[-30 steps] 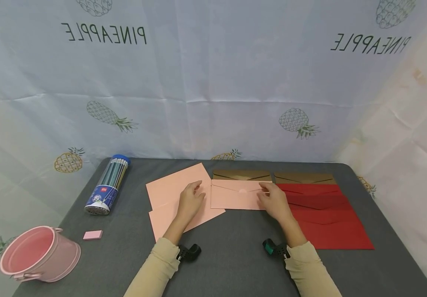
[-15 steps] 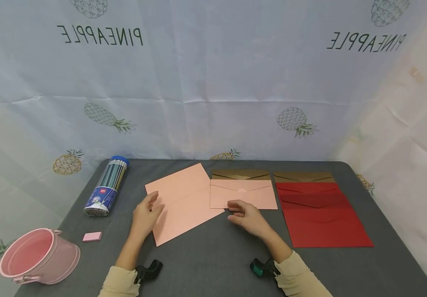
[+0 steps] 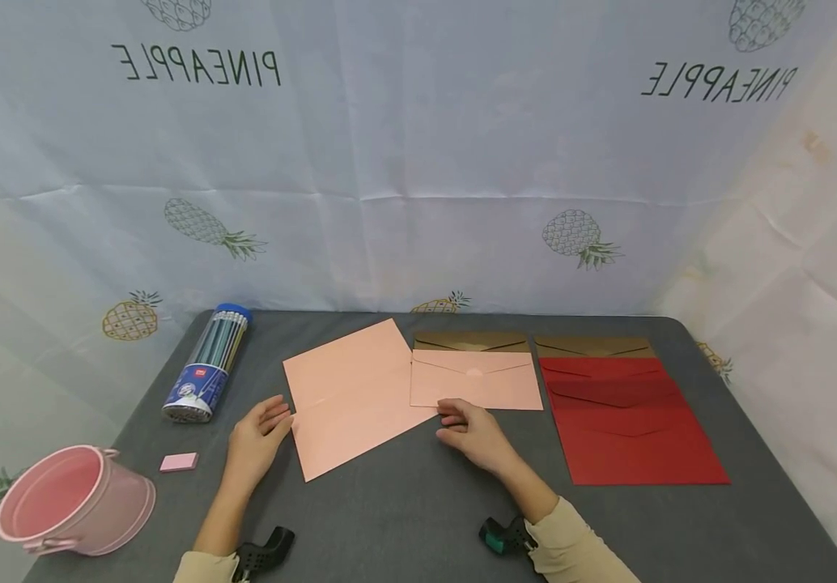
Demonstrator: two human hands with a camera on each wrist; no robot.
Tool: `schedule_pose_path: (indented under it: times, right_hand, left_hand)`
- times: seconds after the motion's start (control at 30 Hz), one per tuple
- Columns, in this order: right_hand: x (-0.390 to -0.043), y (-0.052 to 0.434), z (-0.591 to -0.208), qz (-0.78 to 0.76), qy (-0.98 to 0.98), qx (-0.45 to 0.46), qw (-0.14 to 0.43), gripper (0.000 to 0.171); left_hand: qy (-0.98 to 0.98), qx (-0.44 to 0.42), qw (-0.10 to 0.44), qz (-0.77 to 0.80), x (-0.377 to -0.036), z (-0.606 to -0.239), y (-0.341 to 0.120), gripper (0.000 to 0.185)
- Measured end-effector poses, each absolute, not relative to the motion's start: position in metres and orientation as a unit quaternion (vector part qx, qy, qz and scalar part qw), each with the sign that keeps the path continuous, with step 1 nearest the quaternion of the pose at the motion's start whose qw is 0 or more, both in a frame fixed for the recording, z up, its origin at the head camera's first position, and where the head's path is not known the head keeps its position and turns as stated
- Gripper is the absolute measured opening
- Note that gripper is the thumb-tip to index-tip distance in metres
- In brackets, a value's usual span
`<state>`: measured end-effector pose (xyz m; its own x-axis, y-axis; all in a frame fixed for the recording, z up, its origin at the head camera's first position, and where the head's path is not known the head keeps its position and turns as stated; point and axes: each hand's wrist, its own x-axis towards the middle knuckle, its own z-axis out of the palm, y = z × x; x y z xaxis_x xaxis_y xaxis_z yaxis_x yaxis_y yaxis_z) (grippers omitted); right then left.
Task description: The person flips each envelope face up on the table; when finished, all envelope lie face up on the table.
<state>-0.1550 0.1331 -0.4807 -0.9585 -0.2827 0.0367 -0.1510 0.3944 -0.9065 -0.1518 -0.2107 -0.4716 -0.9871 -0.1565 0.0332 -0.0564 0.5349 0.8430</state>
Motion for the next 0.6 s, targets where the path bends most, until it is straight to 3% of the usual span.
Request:
schedule_pose_path:
  times: [0.6]
  right_hand:
    - [-0.149,0.122,-0.479,-0.554,0.823,-0.105,0.07,0.046]
  left_hand:
    - [-0.805,0.128,0.074,-0.574,-0.147,-0.478,-0.209,0.037]
